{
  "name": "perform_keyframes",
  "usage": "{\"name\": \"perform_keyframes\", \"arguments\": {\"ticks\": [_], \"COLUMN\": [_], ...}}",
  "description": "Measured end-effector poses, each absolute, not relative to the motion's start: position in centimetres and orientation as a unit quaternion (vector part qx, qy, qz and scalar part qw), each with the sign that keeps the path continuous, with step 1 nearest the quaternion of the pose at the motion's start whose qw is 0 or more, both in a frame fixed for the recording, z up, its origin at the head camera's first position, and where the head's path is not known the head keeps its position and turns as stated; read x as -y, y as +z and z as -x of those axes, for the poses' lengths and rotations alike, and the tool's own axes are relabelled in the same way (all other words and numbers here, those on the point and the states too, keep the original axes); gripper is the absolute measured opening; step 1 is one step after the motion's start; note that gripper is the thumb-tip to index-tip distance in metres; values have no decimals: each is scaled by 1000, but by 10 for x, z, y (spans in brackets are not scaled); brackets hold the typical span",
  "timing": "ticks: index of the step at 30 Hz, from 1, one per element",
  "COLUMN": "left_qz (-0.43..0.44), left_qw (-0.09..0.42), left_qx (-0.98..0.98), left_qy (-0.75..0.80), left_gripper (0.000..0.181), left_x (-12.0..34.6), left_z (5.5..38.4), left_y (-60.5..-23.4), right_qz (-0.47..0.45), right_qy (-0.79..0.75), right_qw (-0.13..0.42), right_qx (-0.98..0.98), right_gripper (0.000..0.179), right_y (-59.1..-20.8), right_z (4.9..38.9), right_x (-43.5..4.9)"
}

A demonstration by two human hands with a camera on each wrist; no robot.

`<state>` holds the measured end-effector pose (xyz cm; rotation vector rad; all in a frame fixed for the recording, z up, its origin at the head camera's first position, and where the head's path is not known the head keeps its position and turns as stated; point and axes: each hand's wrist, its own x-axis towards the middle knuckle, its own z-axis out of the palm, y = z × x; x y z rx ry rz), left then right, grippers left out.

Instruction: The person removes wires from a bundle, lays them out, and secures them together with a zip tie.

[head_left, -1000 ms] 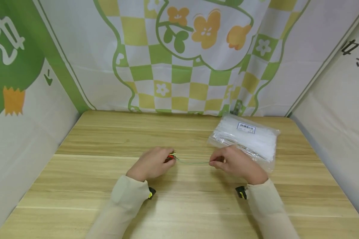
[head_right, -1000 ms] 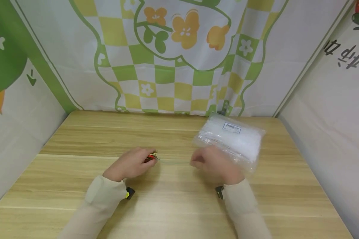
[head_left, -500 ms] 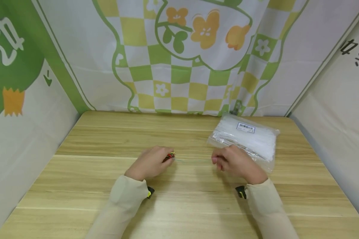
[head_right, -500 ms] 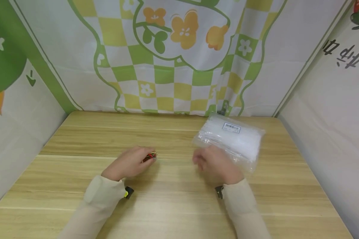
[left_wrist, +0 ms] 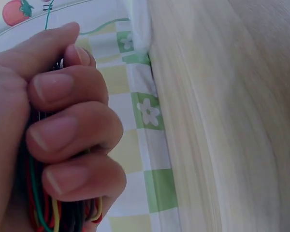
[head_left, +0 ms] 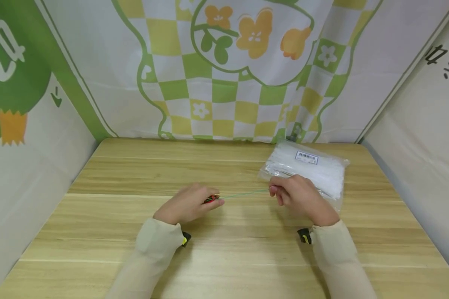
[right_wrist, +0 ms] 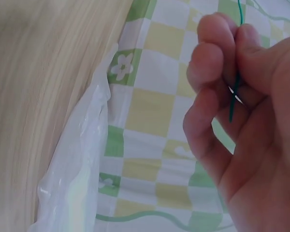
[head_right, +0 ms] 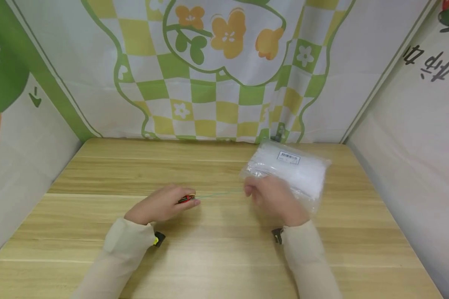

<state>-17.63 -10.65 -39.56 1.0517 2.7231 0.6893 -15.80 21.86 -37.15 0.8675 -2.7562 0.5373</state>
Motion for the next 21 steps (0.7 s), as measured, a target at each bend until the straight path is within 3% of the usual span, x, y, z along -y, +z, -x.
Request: {"name": "perform_keyframes", "arguments": {"ticks": [14,21], "left_qz": [-344,-291], "left_qw": [145,110], "left_qx": [-871,-889], "left_qy": [320,336], "left_gripper": [42,42], "left_x": [108,106], "left_z": [175,174], "left_y": [-385,-384], "right_qz": [-286,-289], "right_qy": [196,196], "right_qw": [122,111], "right_qx": [930,931], "right_gripper": [27,26], "right_y": [-368,-369], "right_z": [162,163], "right_x": [-233,-236]}}
